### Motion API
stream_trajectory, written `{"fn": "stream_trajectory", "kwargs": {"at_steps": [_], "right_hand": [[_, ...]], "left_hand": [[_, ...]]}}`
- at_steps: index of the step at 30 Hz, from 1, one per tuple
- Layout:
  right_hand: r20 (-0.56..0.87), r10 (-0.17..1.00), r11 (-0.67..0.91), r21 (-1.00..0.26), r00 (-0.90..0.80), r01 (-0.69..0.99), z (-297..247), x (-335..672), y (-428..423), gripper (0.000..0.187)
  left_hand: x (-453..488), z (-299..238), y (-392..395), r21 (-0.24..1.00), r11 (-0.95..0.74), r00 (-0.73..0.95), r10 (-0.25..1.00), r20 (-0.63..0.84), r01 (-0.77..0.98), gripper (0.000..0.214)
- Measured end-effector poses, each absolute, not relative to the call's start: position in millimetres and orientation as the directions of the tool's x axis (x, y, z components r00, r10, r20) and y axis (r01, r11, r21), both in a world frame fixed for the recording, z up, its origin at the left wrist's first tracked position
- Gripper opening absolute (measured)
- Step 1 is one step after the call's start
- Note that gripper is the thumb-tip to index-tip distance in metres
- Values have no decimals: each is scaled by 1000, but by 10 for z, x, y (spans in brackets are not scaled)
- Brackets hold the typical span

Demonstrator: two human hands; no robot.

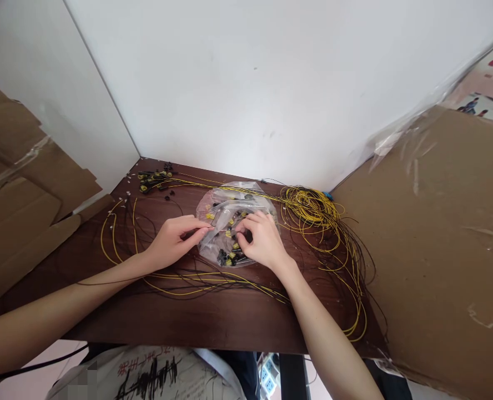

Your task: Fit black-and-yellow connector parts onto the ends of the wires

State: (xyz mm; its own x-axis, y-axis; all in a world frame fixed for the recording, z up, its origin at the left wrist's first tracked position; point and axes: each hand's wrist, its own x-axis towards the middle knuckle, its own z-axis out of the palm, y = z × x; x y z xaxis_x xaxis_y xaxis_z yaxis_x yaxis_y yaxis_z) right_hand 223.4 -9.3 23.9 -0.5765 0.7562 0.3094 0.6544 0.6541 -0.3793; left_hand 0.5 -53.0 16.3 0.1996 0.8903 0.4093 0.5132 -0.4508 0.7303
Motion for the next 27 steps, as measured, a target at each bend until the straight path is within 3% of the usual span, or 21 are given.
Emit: {"fn": "stream_trajectory", "kwargs": {"at_steps": [8, 14, 19, 27], "right_hand": [[310, 730, 682, -386, -609, 620, 216, 2220, -96, 10], [236, 537, 818, -380, -810, 432, 348, 2218, -177, 13], [187, 541, 823, -317, -820, 471, 360, 2220, -191, 15], [158, 545, 818, -317, -823, 480, 375, 2269, -159, 13]], "left_hand": [[5, 158, -519, 702, -449, 226, 892, 392, 552, 23], [9, 161, -530, 644, -476, 247, 875, 417, 599, 26], [3, 160, -533, 623, -480, 251, 871, 422, 618, 25], [0, 144, -529, 606, -495, 264, 862, 434, 623, 25]]}}
